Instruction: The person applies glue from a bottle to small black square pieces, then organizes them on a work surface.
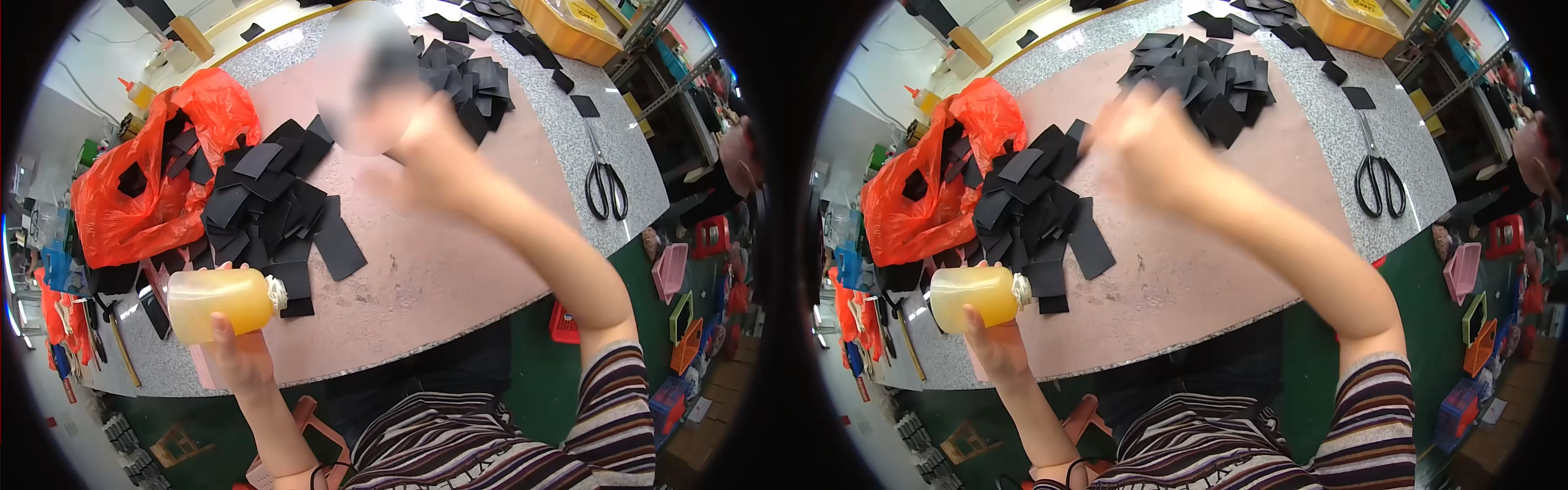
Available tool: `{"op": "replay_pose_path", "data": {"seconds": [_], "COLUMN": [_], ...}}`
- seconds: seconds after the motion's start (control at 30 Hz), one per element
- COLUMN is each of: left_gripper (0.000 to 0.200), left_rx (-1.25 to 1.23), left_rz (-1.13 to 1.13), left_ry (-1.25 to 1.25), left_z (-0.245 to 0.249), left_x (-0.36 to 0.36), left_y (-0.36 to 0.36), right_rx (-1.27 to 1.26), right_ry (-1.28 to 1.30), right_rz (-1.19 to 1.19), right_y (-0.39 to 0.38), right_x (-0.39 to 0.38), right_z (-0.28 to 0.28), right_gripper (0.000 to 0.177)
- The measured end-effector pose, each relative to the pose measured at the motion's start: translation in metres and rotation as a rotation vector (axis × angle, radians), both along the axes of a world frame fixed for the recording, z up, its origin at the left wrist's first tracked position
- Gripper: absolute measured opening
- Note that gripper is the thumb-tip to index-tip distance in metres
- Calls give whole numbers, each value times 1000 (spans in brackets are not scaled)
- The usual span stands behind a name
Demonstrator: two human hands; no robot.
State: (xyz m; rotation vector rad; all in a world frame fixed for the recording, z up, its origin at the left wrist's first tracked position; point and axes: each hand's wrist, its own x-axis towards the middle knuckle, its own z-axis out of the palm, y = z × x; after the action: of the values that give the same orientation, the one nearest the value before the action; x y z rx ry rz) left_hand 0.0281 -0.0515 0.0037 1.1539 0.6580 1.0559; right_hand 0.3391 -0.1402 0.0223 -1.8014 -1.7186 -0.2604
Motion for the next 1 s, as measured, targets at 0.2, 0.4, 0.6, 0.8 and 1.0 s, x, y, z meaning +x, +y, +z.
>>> {"op": "replay_pose_path", "data": {"seconds": [0.2,0.4,0.6,0.8,1.0], "left_gripper": [70,67,62,62,63], "left_rx": [17,-151,-699,-67,873], "left_rz": [-115,-247,-491,-469,-450], "left_ry": [-6,-170,-143,185,469], "left_z": [-2,-6,-32,-26,-22], "left_x": [21,11,70,82,97], "left_y": [-6,-4,-42,-53,-60], "right_rx": [-13,-41,-136,-216,-202], "right_ry": [-333,-255,-93,-114,-139], "right_rz": [386,324,83,-71,-34], "right_y": [-26,-100,-139,-160,-158], "right_x": [-81,-69,-86,-113,-109], "right_z": [-63,-44,-53,-64,-65], "right_gripper": [28,35,39,41,39]}}
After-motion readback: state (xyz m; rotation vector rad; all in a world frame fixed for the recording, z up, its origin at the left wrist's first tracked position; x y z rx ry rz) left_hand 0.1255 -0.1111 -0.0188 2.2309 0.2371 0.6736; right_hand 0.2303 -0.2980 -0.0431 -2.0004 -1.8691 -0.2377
